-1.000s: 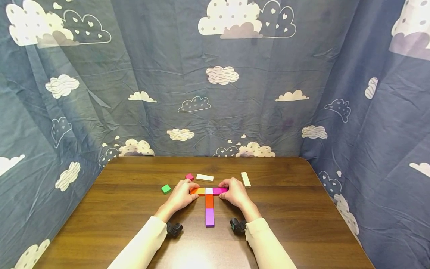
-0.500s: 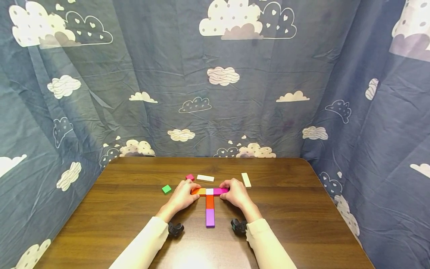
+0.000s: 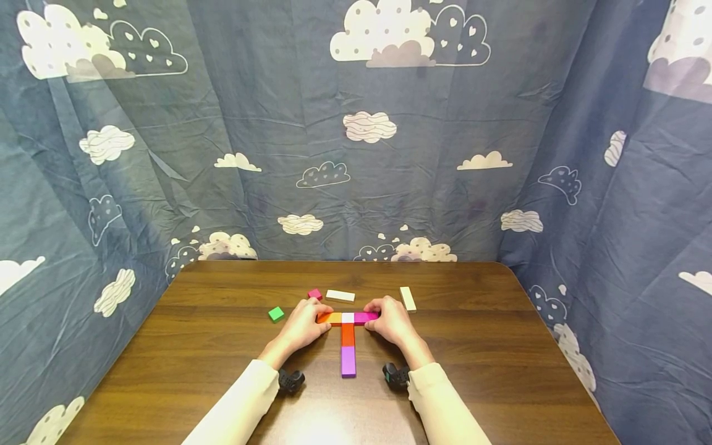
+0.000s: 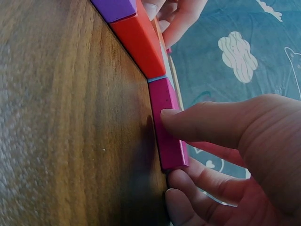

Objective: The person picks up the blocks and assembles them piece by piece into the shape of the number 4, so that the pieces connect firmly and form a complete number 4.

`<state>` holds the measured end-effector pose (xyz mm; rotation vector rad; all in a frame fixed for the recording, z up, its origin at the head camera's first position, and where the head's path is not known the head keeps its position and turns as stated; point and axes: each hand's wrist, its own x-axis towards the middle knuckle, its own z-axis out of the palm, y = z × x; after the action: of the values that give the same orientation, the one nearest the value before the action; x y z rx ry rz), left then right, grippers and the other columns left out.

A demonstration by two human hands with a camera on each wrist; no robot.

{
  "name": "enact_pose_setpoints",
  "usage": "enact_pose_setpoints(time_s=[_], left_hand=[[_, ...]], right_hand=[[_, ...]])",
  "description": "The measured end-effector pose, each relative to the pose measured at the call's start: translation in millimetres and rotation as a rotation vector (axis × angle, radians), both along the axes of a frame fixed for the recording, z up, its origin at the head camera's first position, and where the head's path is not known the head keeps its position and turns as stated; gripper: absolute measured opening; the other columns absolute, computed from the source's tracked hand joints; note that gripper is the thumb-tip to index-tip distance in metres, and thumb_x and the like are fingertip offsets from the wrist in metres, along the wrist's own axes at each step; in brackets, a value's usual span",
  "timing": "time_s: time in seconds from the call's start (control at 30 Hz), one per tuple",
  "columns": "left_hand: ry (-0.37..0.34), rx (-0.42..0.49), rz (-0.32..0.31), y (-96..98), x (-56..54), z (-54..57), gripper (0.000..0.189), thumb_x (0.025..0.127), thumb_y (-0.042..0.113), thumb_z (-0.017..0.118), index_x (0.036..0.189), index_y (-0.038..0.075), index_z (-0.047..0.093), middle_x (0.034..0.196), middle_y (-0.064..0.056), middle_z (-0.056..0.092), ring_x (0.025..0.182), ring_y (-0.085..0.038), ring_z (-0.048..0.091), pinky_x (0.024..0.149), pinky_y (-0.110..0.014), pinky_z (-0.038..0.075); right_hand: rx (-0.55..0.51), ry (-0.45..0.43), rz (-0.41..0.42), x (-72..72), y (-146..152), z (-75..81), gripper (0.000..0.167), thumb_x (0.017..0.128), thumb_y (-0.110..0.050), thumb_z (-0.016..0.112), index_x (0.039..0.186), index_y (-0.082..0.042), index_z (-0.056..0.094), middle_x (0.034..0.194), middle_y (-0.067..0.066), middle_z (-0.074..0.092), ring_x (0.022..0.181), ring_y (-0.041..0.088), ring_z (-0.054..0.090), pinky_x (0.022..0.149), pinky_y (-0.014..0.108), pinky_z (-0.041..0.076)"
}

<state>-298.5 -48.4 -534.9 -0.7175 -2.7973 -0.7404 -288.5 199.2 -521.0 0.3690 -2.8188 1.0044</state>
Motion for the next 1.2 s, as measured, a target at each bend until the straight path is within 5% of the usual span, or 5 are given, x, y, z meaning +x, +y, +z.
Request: enact_pose_setpoints(time_s=[0.8,1.2], left_hand=[[-0.027,0.056,-0.012,-3.0,2.2,-0.8,0.038,0.082,0.019,0.082,0.119,0.013,0.073,0.106,-0.005,0.062,0.100,-0.027,0.056,0.085,-0.042,0.047],[0.021,0.045,-0.021,-19.0,14.7,12.2,0.047,0.090,0.023,0.074,0.135,0.013,0.064,0.122,-0.006,0.061,0.115,-0.029,0.058,0.099,-0.046,0.046]], right_hand=[[0.010,-0.011,0.004,2.5,5.2,0.9,0.031,0.069,-0.013,0.089,0.098,-0.013,0.077,0.089,0.003,0.069,0.089,0.023,0.061,0.080,0.041,0.047],[-0.002,0.038,0.016,-6.0,5.5,24.8,0.027,0.080,-0.019,0.081,0.106,-0.010,0.076,0.097,0.008,0.073,0.088,0.023,0.068,0.079,0.043,0.051]])
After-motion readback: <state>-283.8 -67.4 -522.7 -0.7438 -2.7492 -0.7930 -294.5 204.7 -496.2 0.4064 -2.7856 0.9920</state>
